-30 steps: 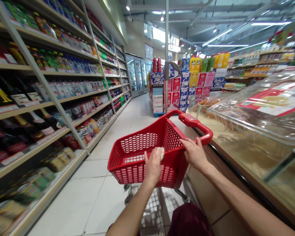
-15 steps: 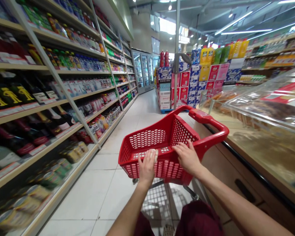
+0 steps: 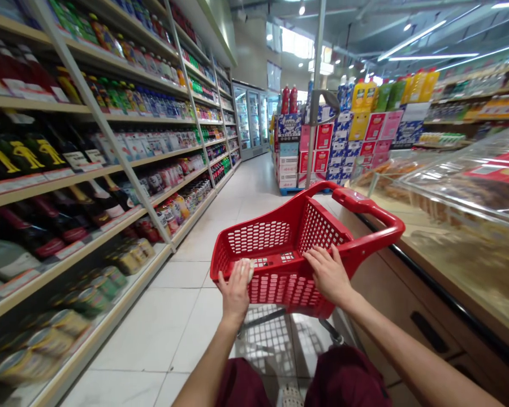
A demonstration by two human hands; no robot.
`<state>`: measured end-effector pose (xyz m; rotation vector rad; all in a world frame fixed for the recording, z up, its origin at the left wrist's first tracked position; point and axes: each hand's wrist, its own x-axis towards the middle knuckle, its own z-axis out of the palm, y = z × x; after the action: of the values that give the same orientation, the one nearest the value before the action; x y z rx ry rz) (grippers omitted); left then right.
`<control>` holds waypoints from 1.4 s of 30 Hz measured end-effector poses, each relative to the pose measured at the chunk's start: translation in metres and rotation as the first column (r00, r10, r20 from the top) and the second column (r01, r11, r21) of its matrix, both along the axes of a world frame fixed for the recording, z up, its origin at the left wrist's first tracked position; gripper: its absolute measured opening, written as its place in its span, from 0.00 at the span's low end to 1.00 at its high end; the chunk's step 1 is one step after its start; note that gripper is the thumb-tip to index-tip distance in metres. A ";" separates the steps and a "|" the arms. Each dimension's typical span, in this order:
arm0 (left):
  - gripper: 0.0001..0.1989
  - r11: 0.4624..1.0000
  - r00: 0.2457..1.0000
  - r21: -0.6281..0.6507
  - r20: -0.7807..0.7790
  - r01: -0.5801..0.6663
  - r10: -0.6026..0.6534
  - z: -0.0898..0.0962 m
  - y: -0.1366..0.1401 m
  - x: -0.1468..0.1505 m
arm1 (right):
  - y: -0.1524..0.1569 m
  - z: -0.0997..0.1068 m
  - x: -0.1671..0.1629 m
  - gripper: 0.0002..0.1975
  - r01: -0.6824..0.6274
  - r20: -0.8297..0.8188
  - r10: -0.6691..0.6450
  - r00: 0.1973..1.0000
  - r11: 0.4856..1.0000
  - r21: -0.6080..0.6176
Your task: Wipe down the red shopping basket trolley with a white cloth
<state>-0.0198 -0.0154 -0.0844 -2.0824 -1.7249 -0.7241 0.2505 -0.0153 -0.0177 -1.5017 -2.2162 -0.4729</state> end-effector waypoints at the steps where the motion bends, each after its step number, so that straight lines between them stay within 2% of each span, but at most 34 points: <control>1: 0.25 1.000 1.000 -0.009 -0.007 0.026 -0.026 0.000 0.000 0.001 | 0.000 0.000 0.001 0.22 -0.007 0.007 0.007 1.000 1.000 -0.003; 3: 0.25 1.000 1.000 -0.019 0.011 -0.021 0.021 -0.001 -0.003 -0.013 | 0.000 0.000 0.004 0.22 -0.016 0.016 0.016 1.000 1.000 -0.006; 6: 0.25 0.977 0.974 -0.015 0.075 -0.215 0.215 -0.004 -0.008 -0.045 | -0.001 0.000 0.003 0.21 -0.004 0.014 0.005 1.000 1.000 -0.010; 8: 0.25 0.964 0.960 -0.011 0.090 -0.264 0.264 -0.004 -0.009 -0.048 | -0.002 0.001 0.000 0.20 0.012 0.010 -0.012 1.000 1.000 -0.011; 10: 0.25 0.980 0.977 -0.001 0.066 -0.201 0.200 -0.002 -0.008 -0.028 | -0.003 0.003 -0.003 0.20 0.016 0.012 -0.016 1.000 1.000 -0.018; 13: 0.26 1.000 1.000 -0.002 -0.021 0.010 -0.010 0.005 -0.003 0.014 | -0.002 0.008 0.002 0.20 0.006 0.029 -0.005 1.000 0.999 -0.032; 15: 0.27 0.995 0.995 -0.025 -0.048 0.091 -0.093 0.009 -0.002 0.023 | 0.001 0.012 0.013 0.20 0.034 0.036 -0.033 0.999 0.999 -0.012; 16: 0.26 0.996 0.996 -0.034 -0.037 0.082 -0.083 0.009 -0.003 0.018 | 0.002 0.014 0.020 0.20 0.059 0.035 -0.059 0.998 0.998 0.009; 18: 0.25 0.998 0.999 -0.040 0.027 -0.041 0.042 0.008 -0.004 -0.003 | 0.005 0.016 0.033 0.20 0.099 0.033 -0.101 0.994 0.994 0.048; 20: 0.24 0.977 0.971 -0.050 0.110 -0.208 0.212 0.007 -0.004 -0.025 | 0.006 0.016 0.040 0.21 0.113 0.037 -0.116 0.993 0.991 0.065; 22: 0.25 0.960 0.948 -0.060 0.153 -0.273 0.279 0.008 -0.003 -0.027 | 0.005 0.017 0.040 0.21 0.123 0.036 -0.126 0.991 0.990 0.062; 24: 0.26 0.982 0.975 -0.064 0.124 -0.177 0.184 0.012 0.000 -0.004 | 0.004 0.017 0.035 0.20 0.137 0.026 -0.138 0.990 0.989 0.052; 26: 0.28 0.997 0.999 -0.076 0.045 0.010 -0.006 0.018 0.004 0.028 | 0.002 0.018 0.032 0.20 0.127 0.024 -0.128 0.991 0.991 0.039; 28: 0.29 0.986 0.990 -0.094 -0.017 0.140 -0.143 0.023 0.008 0.050 | 0.001 0.020 0.033 0.20 0.101 0.031 -0.102 0.994 0.994 0.035; 29: 0.29 0.982 0.986 -0.100 -0.029 0.159 -0.163 0.024 0.008 0.051 | 0.001 0.020 0.035 0.20 0.091 0.034 -0.092 0.995 0.995 0.038; 31: 0.28 0.990 0.994 -0.094 -0.015 0.105 -0.107 0.021 0.008 0.036 | 0.000 0.021 0.040 0.20 0.087 0.032 -0.088 0.996 0.995 0.052; 34: 0.25 0.992 0.991 -0.060 0.078 -0.108 0.113 0.013 0.007 -0.002 | -0.001 0.020 0.045 0.20 0.100 0.018 -0.102 0.995 0.992 0.073; 36: 0.24 0.978 0.969 -0.046 0.134 -0.202 0.206 0.011 0.006 -0.008 | 0.000 0.020 0.045 0.19 0.114 0.015 -0.116 0.993 0.991 0.075; 37: 0.24 0.980 0.971 -0.048 0.136 -0.191 0.196 0.011 0.005 -0.001 | 0.000 0.020 0.044 0.19 0.125 0.016 -0.126 0.992 0.989 0.074; 39: 0.26 0.997 0.995 -0.066 0.084 -0.047 0.052 0.015 0.005 0.029 | 0.001 0.021 0.043 0.19 0.141 0.028 -0.144 0.989 0.987 0.074; 41: 0.29 0.980 0.986 -0.107 0.011 0.167 -0.167 0.021 0.005 0.062 | 0.001 0.022 0.044 0.19 0.135 0.049 -0.139 0.989 0.988 0.079; 42: 0.30 0.971 0.978 -0.118 0.011 0.208 -0.208 0.024 0.006 0.073 | 0.001 0.022 0.045 0.19 0.124 0.058 -0.129 0.990 0.989 0.084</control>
<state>0.0528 -0.0090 -0.0604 -2.3702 -1.6002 -0.6928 0.2958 -0.0139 0.0041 -1.6118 -2.1303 -0.6501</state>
